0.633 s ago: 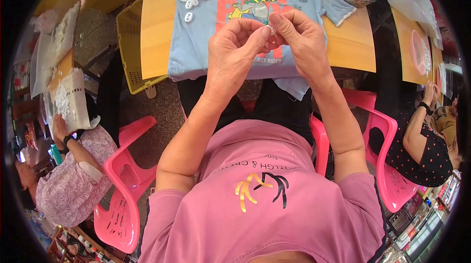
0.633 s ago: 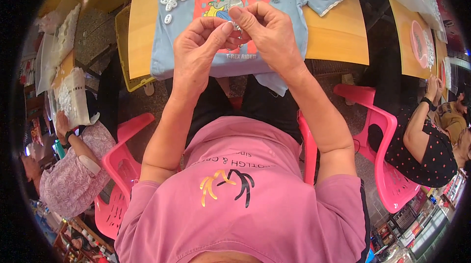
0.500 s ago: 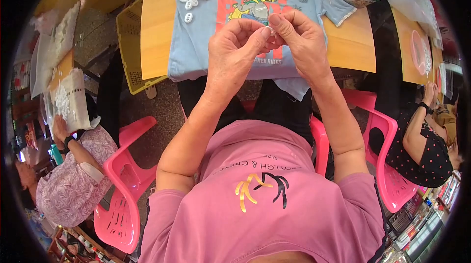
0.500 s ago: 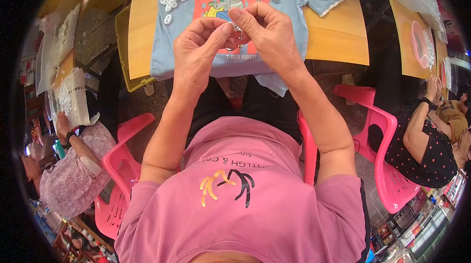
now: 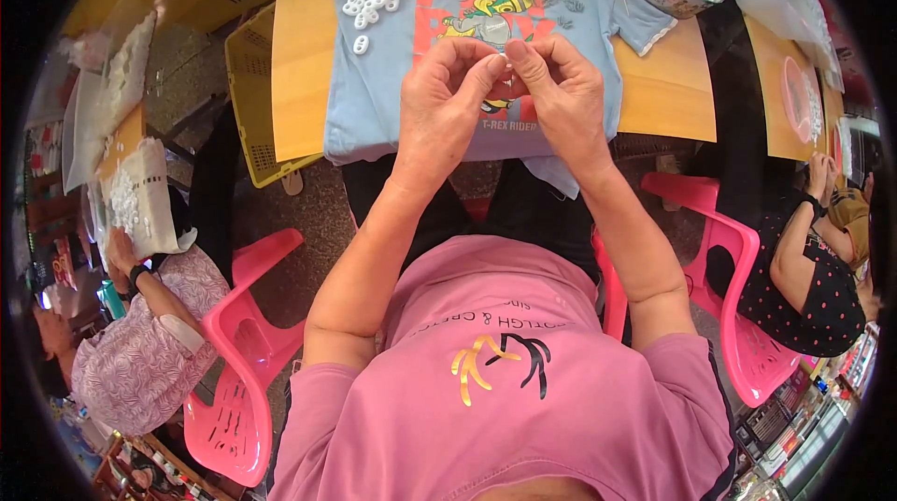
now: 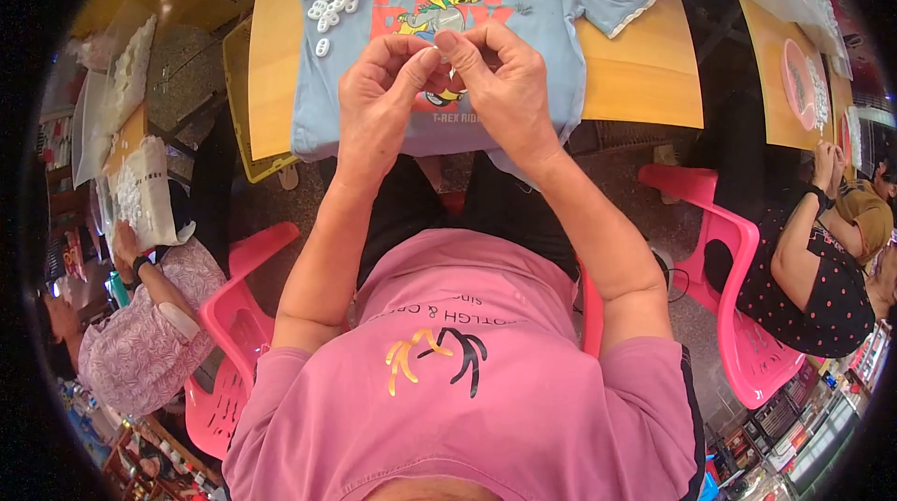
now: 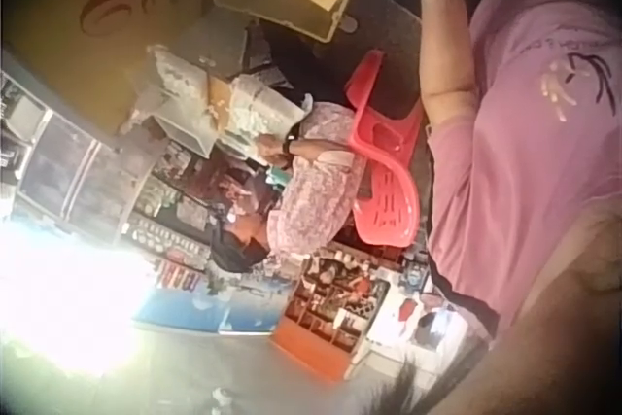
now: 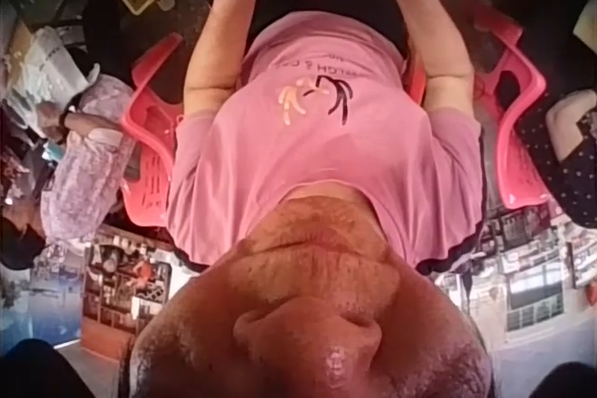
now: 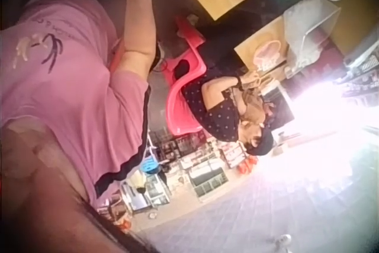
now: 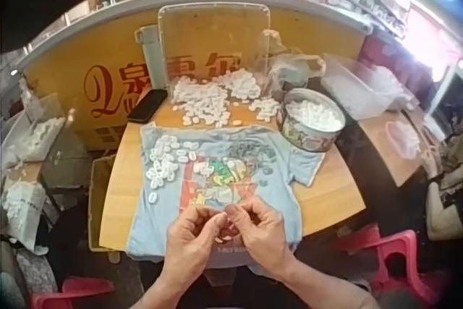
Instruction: Placing small white buttons or fasteners onto a printed fabric patch on a blue t-shirt.
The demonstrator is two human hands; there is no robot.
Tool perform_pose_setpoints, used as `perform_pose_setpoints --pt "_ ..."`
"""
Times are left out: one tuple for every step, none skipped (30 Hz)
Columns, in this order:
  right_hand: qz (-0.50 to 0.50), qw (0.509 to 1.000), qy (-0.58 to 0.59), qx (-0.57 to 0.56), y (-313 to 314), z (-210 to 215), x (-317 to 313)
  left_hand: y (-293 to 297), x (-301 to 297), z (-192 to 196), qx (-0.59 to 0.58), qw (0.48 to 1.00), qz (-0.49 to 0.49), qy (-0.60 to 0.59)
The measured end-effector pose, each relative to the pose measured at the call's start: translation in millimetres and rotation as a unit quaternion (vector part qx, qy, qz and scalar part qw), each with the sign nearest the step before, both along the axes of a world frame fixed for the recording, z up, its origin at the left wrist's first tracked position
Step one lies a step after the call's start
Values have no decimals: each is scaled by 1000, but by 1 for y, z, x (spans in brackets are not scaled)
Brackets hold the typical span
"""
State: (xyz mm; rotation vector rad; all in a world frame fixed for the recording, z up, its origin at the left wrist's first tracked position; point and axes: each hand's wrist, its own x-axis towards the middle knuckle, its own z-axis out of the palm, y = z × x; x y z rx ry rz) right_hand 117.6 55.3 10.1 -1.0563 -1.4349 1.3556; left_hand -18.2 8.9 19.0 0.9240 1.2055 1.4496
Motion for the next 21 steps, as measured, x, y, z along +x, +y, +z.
perform_pose_setpoints --pt "23 999 -19 18 3 3 3 0 -1 1 2 1000 4 -2" --pt "47 998 -39 36 5 7 5 0 -3 1 3 1000 5 -1" --pt "48 997 -38 37 9 9 8 -1 -5 2 16 1000 6 6" --pt "73 995 -42 46 13 12 12 -1 -7 2 29 999 6 13" --pt "97 993 -45 55 15 15 14 -2 -8 3 30 999 7 13" --pt "99 992 -45 57 16 17 14 -3 -9 5 32 999 4 7" --pt "102 989 -46 98 17 19 14 -3 -9 6 35 999 2 0" --pt "106 984 -46 138 18 22 14 -4 -9 7 37 999 3 1" --pt "108 983 -45 141 20 27 15 -5 -10 8 40 999 -5 11" --pt "133 970 -83 186 22 31 18 -5 -11 9 43 999 -14 22" --pt "157 953 -120 231 23 34 20 -7 -10 10 45 999 -11 24" --pt "159 952 -118 234 22 35 21 -8 -9 12 29 999 -17 2" --pt "148 950 -130 241 20 35 21 -9 -10 14 13 1000 -21 -18" --pt "137 948 -143 248 18 36 21 -9 -10 12 17 1000 -16 -15" --pt "140 947 -139 253 16 36 21 -10 -11 8 0 997 -36 -68" --pt "140 945 -143 258 14 37 22 -10 -12 7 -18 991 -58 -123" --pt "140 943 -148 264 12 38 21 -11 -12 8 -34 988 -65 -137" --pt "142 942 -146 266 12 40 20 -12 -13 8 -32 988 -63 -136" --pt "145 938 -140 281 11 43 20 -13 -12 9 -40 986 -68 -145" --pt "148 934 -134 296 10 44 20 -14 -12 10 -49 984 -72 -154" --pt "149 934 -133 297 9 45 20 -14 -13 12 -42 986 -77 -143"
